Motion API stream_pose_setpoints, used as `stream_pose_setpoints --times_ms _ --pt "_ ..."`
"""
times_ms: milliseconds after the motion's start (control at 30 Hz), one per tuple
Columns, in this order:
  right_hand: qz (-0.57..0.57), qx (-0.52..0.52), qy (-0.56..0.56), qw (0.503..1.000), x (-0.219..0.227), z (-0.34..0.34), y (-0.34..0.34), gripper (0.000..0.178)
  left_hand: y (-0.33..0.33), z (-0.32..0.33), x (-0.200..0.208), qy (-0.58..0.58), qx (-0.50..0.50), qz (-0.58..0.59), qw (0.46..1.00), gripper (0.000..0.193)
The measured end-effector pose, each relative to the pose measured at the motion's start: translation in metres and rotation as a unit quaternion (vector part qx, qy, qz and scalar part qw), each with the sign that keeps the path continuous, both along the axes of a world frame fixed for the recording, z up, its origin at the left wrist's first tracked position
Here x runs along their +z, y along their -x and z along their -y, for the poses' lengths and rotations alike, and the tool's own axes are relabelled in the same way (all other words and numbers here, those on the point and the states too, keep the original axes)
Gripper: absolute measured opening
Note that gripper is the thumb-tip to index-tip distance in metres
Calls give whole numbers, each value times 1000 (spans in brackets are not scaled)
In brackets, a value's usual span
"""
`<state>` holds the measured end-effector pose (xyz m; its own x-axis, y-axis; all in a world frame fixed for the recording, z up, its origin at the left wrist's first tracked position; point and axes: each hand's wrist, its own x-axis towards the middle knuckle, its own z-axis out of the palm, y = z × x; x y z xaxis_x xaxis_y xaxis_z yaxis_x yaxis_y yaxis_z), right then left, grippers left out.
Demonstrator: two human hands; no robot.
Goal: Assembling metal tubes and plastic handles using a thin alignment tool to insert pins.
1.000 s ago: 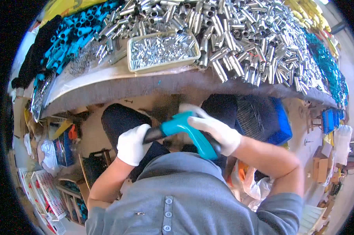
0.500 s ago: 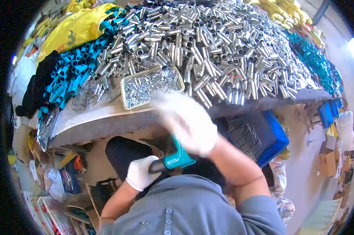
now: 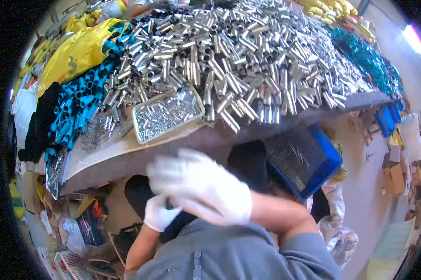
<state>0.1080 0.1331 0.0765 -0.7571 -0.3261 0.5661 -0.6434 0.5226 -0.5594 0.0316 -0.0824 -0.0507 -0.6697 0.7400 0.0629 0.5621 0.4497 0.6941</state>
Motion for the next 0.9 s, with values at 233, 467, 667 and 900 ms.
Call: stream_pose_setpoints --times_ms 233,467,667,900 --pt "183 18 153 971 -47 -25 -4 41 5 0 -8 -17 120 -3 993 26" --pt "177 -104 139 969 -64 -50 5 38 -3 -4 16 -56 92 -52 993 32" --pt "-44 -306 -132 942 -6 -17 31 39 -19 -21 0 -6 -65 -67 996 35" --pt "-48 17 -253 966 -61 -30 14 49 39 5 31 49 -131 -264 954 28"
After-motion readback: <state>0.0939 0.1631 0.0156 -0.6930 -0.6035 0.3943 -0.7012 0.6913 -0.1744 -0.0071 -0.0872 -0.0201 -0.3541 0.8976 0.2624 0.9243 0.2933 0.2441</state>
